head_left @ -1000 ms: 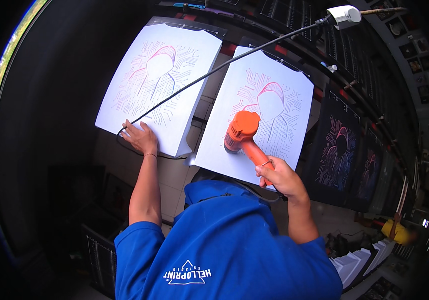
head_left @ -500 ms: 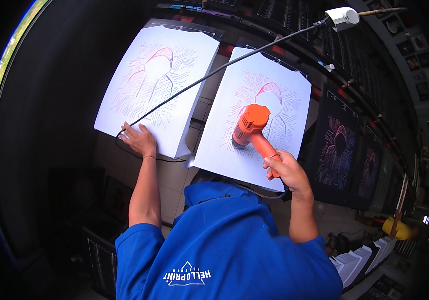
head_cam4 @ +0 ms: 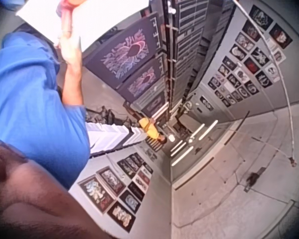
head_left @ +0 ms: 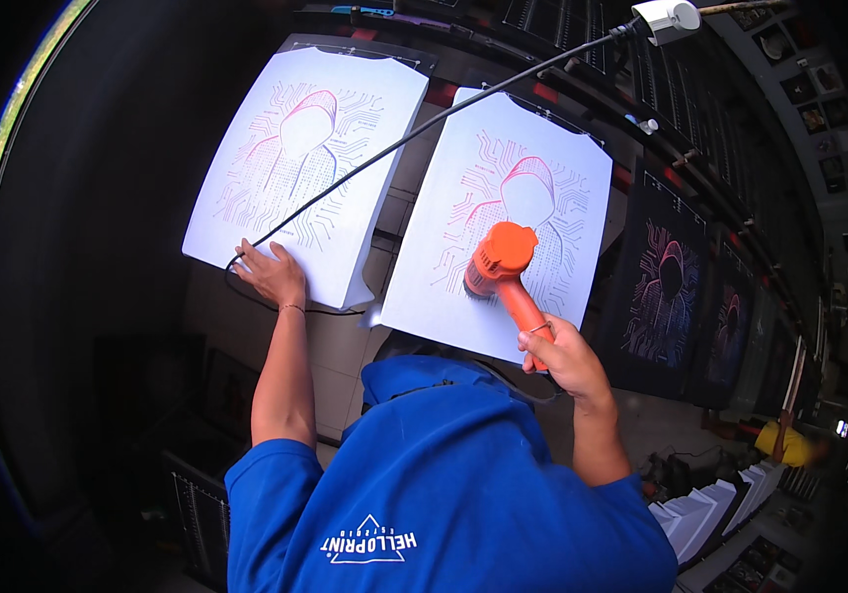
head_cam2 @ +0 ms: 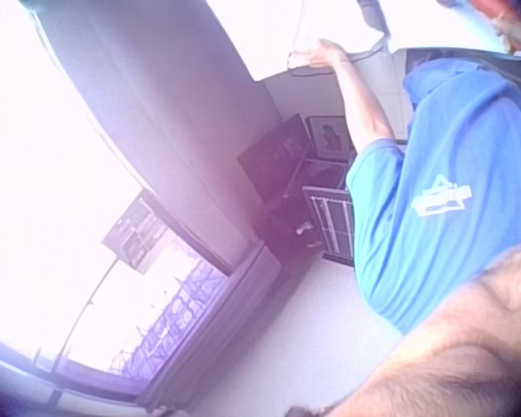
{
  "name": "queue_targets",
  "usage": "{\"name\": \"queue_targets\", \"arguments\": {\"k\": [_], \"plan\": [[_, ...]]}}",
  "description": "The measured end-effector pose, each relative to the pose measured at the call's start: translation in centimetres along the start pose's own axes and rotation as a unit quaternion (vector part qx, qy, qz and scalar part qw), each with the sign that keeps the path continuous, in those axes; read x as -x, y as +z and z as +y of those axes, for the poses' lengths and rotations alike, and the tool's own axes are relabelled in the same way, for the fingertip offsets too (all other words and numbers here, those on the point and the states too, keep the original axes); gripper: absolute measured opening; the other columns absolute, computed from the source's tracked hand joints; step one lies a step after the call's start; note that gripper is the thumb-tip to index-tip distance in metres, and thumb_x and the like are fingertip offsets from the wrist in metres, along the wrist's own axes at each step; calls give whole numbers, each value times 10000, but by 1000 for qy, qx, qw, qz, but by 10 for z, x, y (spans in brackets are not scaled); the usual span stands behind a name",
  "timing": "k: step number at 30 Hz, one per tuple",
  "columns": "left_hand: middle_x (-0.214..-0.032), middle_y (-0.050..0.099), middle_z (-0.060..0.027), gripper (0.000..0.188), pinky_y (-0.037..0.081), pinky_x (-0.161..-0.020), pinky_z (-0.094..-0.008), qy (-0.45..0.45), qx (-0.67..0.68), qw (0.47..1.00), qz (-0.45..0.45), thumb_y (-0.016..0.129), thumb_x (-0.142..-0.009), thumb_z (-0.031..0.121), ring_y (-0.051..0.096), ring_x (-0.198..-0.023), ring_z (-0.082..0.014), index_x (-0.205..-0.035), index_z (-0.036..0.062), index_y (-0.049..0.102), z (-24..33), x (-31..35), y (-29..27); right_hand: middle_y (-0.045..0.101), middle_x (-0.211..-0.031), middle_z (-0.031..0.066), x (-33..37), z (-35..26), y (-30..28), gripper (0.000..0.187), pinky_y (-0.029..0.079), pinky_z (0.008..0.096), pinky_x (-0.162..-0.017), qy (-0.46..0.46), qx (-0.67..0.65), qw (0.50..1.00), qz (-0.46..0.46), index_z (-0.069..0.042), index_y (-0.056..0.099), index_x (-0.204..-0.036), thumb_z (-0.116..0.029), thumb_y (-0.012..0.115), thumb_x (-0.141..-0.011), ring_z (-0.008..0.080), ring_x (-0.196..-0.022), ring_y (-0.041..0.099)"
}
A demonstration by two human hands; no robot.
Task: The person uses an orange heat gun to apply heat to printed designs on white and black t-shirts laid out on a workbench. They move the heat gun across the surface of each shirt to cure the print, then flip the shirts over to treat the other side.
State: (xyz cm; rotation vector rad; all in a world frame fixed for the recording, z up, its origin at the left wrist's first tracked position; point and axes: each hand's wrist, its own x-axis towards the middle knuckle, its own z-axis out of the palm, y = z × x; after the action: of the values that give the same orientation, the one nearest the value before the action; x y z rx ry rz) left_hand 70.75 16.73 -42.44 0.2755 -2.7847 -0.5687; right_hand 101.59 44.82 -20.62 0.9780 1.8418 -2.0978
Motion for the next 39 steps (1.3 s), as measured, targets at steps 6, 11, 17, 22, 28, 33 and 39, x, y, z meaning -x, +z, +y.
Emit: {"name": "queue_targets", "arguments": {"k": [6,11,17,22,28,33,39], "plan": [[-1502,314,-189,588,298,-1103,-480,-13,-3,1000,-15,486,-948,293,197,-1390,-433,-1440,22,311,7,1,-10,549,-773,19,9,10,-6,259,487,223,-571,0,15,1000,19,28,553,-999,-201,633,-909,67,-600,556],[-1509,304,-179,577,282,-1111,-483,-15,10,1000,-2,496,-949,267,198,-1394,-420,-1450,52,304,2,2,-9,562,-779,28,13,12,-20,274,499,244,-587,-11,-3,999,49,17,553,-1015,-215,643,-900,89,-613,573],[-1517,292,-166,593,272,-1117,-478,-29,29,999,5,517,-934,251,202,-1396,-406,-1455,65,302,-1,-2,-2,600,-828,59,-4,27,-23,303,514,268,-593,-60,-49,993,84,30,545,-1044,-227,632,-910,109,-623,591],[-1517,291,-168,594,261,-1119,-482,-28,51,998,-5,529,-918,232,187,-1407,-399,-1445,56,319,-1,0,-7,602,-819,83,-10,32,2,323,518,278,-575,-104,-24,983,150,56,533,-1051,-217,628,-909,129,-604,599],[-1520,281,-176,632,242,-1121,-502,8,90,994,-59,559,-881,208,187,-1404,-416,-1440,37,319,-14,1,-21,599,-810,69,-10,29,28,295,516,275,-593,-86,-115,987,72,39,565,-993,-238,629,-911,134,-617,603],[-1505,310,-189,637,254,-1109,-509,83,104,990,-49,577,-862,197,208,-1396,-427,-1427,22,341,-36,-3,-9,611,-841,74,-8,19,72,306,514,278,-590,-69,-52,992,94,41,567,-1002,-242,634,-908,129,-629,604],[-1512,306,-183,642,249,-1091,-549,126,120,983,-58,585,-850,194,194,-1405,-426,-1426,33,349,-42,-9,-15,602,-837,72,0,8,99,319,524,272,-588,-39,-61,993,98,47,549,-1060,-227,625,-915,123,-636,609]]}}
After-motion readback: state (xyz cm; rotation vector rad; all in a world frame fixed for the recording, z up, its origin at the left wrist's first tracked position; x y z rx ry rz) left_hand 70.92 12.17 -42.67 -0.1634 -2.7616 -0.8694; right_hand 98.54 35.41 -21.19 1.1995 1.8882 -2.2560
